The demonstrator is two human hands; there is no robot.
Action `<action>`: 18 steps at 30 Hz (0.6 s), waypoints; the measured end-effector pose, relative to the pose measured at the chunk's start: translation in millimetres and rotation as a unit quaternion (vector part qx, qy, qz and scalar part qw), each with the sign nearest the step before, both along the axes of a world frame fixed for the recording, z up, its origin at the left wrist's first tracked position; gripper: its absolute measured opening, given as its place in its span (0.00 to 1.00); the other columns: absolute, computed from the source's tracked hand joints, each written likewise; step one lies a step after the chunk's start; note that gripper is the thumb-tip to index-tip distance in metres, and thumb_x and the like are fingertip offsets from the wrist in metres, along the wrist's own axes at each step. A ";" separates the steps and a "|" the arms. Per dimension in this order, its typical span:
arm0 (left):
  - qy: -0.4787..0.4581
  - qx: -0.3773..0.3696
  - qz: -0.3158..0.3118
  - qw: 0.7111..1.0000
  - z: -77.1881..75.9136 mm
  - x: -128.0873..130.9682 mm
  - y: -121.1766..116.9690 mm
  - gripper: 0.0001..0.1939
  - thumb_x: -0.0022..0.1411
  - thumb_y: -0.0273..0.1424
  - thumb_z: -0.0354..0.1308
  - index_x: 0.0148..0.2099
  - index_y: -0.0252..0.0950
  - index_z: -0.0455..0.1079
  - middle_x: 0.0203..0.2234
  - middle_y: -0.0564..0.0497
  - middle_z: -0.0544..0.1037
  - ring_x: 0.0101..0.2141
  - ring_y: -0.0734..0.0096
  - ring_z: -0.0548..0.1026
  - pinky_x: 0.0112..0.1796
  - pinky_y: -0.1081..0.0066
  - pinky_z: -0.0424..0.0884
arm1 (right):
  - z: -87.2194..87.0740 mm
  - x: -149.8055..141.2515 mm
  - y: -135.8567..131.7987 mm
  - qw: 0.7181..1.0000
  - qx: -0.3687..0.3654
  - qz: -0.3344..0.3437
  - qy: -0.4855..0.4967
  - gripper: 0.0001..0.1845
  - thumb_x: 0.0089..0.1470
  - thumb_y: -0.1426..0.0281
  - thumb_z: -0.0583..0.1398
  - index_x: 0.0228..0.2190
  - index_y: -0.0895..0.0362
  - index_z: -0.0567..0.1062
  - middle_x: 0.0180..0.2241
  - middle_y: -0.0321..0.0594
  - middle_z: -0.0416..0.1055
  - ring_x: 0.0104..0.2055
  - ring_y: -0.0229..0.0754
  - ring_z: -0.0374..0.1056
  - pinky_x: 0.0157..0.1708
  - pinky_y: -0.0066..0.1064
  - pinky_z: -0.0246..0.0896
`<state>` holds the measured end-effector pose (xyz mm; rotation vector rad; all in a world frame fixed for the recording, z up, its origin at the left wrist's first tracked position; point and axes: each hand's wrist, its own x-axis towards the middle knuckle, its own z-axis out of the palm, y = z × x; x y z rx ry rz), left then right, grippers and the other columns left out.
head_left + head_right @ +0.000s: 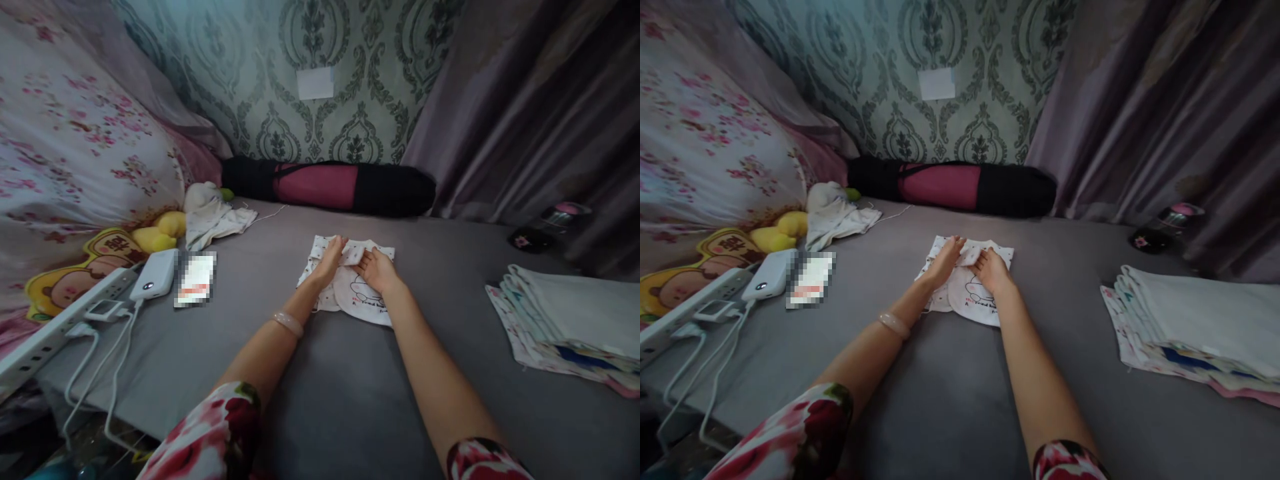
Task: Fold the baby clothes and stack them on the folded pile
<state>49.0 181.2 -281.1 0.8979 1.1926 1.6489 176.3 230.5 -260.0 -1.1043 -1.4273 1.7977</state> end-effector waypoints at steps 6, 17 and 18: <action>0.041 0.008 0.092 0.995 11.7 -24.2 -4.3 0.24 0.68 0.48 0.43 0.54 0.38 0.66 0.53 0.40 0.73 0.58 0.61 0.67 0.58 0.60 0.58 | -0.2 -5.9 -5.5 0.996 -0.036 -0.077 0.043 0.24 0.61 0.70 0.51 0.58 0.56 0.60 0.43 0.45 0.75 0.41 0.41 0.73 0.41 0.37 0.71; 0.656 -0.124 0.041 0.743 -9.6 -44.3 -22.6 0.23 0.68 0.26 0.42 0.64 0.30 0.56 0.62 0.38 0.61 0.64 0.58 0.56 0.62 0.56 0.51 | -31.7 -4.5 8.5 0.894 0.362 -0.130 -0.228 0.30 0.51 0.78 0.54 0.57 0.61 0.65 0.55 0.51 0.67 0.57 0.47 0.64 0.58 0.42 0.57; 0.678 -0.128 0.042 0.723 -10.0 -42.8 -23.3 0.24 0.69 0.28 0.41 0.64 0.30 0.55 0.63 0.38 0.60 0.65 0.58 0.54 0.62 0.55 0.49 | -30.8 -3.7 5.1 0.870 0.404 -0.120 -0.254 0.29 0.53 0.79 0.53 0.58 0.63 0.64 0.58 0.53 0.63 0.61 0.48 0.59 0.60 0.41 0.53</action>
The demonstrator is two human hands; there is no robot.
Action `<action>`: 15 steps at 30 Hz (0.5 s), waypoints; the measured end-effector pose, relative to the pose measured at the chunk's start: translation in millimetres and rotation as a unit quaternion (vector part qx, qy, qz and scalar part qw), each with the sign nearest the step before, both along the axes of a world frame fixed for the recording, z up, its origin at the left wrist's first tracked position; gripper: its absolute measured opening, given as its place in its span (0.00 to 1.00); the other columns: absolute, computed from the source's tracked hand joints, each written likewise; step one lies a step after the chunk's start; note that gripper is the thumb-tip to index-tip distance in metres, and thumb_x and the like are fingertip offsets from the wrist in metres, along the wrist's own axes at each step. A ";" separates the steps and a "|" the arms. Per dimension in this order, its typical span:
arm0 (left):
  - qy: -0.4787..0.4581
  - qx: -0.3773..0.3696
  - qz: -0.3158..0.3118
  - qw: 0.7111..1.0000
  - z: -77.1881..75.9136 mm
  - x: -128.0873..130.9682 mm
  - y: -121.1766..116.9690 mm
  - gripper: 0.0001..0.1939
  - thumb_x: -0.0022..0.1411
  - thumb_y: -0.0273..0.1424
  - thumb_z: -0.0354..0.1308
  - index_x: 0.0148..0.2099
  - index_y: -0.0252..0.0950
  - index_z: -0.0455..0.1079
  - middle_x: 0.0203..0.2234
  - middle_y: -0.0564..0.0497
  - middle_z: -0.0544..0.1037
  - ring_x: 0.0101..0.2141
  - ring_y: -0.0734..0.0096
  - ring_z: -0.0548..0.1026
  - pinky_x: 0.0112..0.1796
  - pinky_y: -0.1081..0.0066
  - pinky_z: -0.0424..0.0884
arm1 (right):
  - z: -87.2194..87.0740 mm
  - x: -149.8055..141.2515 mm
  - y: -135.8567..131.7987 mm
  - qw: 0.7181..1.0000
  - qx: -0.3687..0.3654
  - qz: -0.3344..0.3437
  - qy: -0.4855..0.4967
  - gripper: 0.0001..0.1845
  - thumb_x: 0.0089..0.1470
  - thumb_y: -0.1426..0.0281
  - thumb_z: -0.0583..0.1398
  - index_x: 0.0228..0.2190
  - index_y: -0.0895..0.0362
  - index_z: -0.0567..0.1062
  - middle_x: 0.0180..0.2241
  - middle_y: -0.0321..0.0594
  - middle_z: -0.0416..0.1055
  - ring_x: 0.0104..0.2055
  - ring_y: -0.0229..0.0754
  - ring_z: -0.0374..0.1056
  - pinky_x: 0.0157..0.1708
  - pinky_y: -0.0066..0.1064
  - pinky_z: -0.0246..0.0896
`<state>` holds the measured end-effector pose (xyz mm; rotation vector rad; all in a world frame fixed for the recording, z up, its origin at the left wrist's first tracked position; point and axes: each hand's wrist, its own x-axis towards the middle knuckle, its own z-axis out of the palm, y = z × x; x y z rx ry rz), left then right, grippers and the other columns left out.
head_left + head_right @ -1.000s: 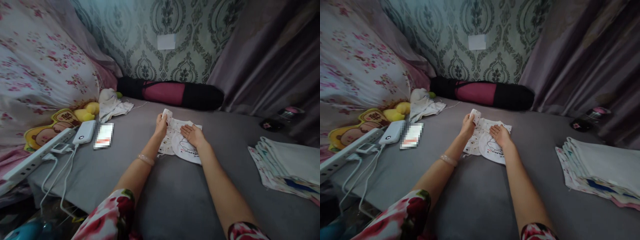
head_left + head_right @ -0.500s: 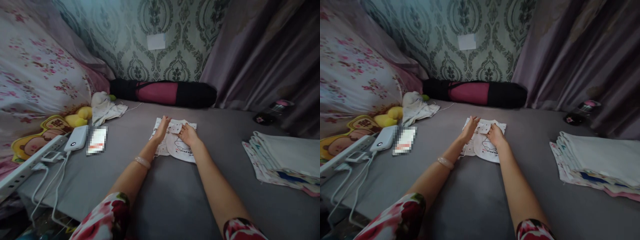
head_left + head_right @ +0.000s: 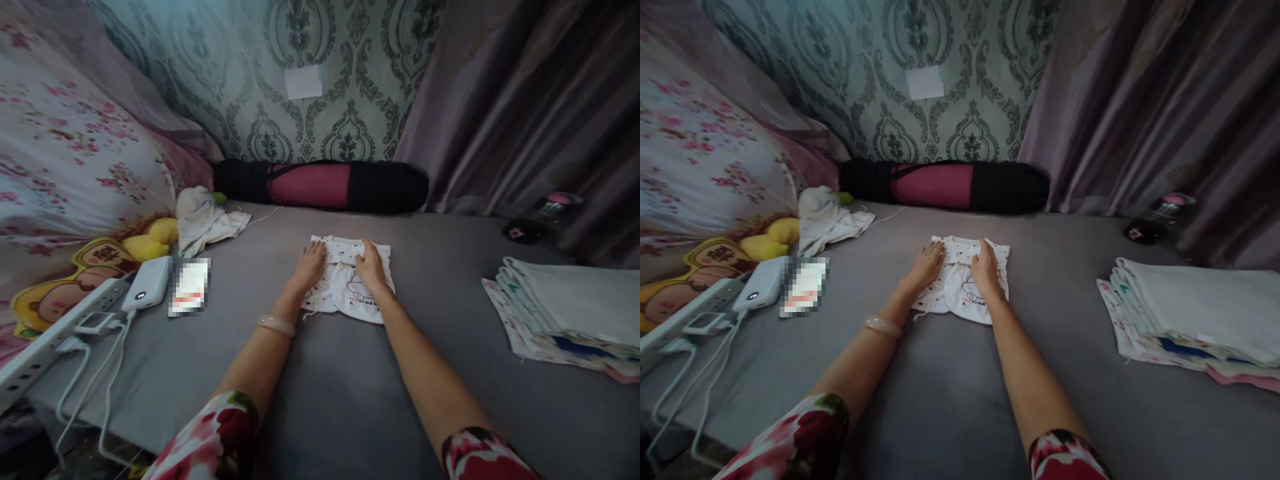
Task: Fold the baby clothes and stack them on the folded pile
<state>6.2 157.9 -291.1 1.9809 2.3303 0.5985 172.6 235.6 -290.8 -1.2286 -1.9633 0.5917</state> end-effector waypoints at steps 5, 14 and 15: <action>0.079 0.006 -0.005 0.997 5.1 7.5 -2.9 0.27 0.71 0.38 0.36 0.66 0.32 0.54 0.64 0.41 0.58 0.66 0.56 0.50 0.63 0.53 0.45 | 8.6 -2.0 -24.2 0.974 0.122 0.073 -0.174 0.25 0.62 0.72 0.47 0.59 0.62 0.63 0.66 0.51 0.50 0.69 0.51 0.39 0.65 0.49 0.36; 0.087 -0.075 -0.028 0.993 1.9 10.1 -3.6 0.29 0.71 0.43 0.34 0.68 0.36 0.51 0.66 0.42 0.53 0.66 0.54 0.48 0.61 0.50 0.49 | 2.5 -10.0 -30.6 0.946 0.043 0.115 -0.301 0.29 0.66 0.61 0.40 0.64 0.57 0.56 0.67 0.43 0.49 0.69 0.52 0.39 0.64 0.53 0.32; 0.084 -0.085 -0.032 0.992 4.3 9.0 -3.7 0.30 0.71 0.43 0.33 0.68 0.36 0.51 0.66 0.42 0.52 0.66 0.54 0.48 0.61 0.49 0.49 | 4.6 -8.8 -29.7 0.945 0.032 0.122 -0.303 0.30 0.66 0.61 0.40 0.64 0.57 0.54 0.67 0.43 0.47 0.69 0.51 0.38 0.65 0.52 0.32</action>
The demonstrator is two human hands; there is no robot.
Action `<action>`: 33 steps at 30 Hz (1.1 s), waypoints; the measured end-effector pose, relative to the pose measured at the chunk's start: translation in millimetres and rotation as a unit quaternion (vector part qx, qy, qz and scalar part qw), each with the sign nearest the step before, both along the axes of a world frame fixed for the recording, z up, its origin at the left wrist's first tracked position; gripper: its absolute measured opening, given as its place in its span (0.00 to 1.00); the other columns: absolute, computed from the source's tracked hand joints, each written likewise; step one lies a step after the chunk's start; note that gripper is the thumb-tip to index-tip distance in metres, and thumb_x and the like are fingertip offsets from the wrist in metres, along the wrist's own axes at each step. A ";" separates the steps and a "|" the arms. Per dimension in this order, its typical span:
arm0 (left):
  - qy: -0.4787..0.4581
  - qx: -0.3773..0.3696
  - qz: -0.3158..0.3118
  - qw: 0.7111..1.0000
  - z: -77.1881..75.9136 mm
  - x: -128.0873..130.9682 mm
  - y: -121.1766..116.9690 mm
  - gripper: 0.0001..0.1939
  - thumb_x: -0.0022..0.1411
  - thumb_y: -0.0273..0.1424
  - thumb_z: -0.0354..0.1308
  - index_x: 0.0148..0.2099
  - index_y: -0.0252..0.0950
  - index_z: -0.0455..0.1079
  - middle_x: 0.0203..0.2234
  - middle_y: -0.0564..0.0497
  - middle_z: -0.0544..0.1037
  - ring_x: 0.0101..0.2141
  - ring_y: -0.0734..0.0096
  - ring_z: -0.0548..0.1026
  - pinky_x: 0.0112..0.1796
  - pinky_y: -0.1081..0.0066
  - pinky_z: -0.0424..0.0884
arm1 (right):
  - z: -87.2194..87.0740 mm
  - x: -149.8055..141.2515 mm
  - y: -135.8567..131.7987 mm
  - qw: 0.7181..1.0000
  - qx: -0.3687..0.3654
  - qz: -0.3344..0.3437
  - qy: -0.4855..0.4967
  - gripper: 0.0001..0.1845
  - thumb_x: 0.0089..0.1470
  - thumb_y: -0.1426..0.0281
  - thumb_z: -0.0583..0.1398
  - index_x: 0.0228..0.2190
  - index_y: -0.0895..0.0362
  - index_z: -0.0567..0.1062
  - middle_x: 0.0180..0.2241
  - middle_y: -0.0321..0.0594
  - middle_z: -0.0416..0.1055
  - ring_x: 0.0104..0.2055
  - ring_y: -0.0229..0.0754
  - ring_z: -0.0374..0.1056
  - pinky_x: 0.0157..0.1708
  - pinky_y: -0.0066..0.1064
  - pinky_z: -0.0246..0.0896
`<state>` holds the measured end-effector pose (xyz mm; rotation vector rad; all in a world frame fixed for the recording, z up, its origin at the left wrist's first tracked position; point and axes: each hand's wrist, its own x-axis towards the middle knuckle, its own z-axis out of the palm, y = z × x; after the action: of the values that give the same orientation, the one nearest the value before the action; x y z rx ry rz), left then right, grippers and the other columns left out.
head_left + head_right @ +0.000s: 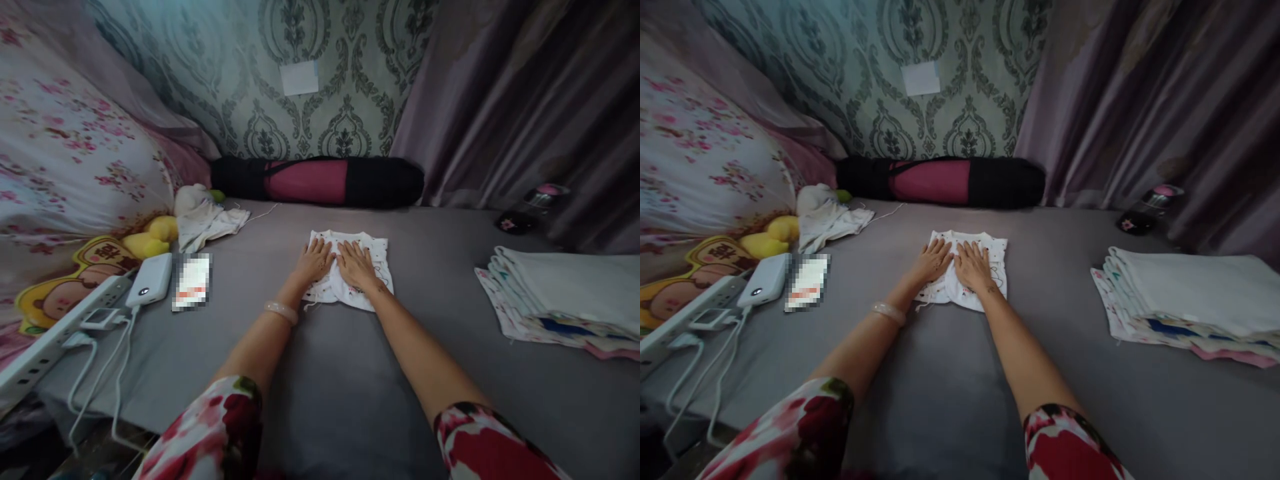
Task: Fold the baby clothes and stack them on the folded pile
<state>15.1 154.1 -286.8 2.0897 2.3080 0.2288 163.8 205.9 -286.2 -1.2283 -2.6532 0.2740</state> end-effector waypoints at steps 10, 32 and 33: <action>-0.008 -0.043 -0.167 0.985 35.8 6.0 -68.3 0.33 0.70 0.48 0.29 0.70 0.39 0.43 0.68 0.45 0.45 0.67 0.61 0.42 0.63 0.52 0.38 | 21.1 65.5 -39.4 0.994 -0.019 0.097 -0.034 0.32 0.65 0.57 0.40 0.66 0.55 0.51 0.68 0.44 0.42 0.70 0.50 0.34 0.65 0.52 0.34; -0.024 0.032 -0.170 0.985 32.3 -20.6 -131.2 0.27 0.64 0.47 0.51 0.59 0.39 0.64 0.55 0.40 0.67 0.54 0.53 0.66 0.52 0.55 0.62 | 25.6 132.3 -66.0 0.985 0.004 0.169 0.019 0.23 0.58 0.61 0.57 0.53 0.55 0.71 0.61 0.49 0.58 0.63 0.51 0.52 0.60 0.47 0.49; -0.026 0.028 -0.180 0.983 34.5 -26.2 -135.6 0.22 0.65 0.44 0.50 0.57 0.39 0.66 0.52 0.41 0.69 0.51 0.55 0.68 0.51 0.56 0.63 | 26.3 139.8 -67.3 0.984 0.018 0.174 0.023 0.20 0.59 0.63 0.57 0.51 0.54 0.73 0.59 0.49 0.61 0.61 0.52 0.55 0.58 0.48 0.52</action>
<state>-11.1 18.6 -252.3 2.4440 1.8691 0.3360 303.6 138.6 -259.9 -0.7315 -2.8064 0.2998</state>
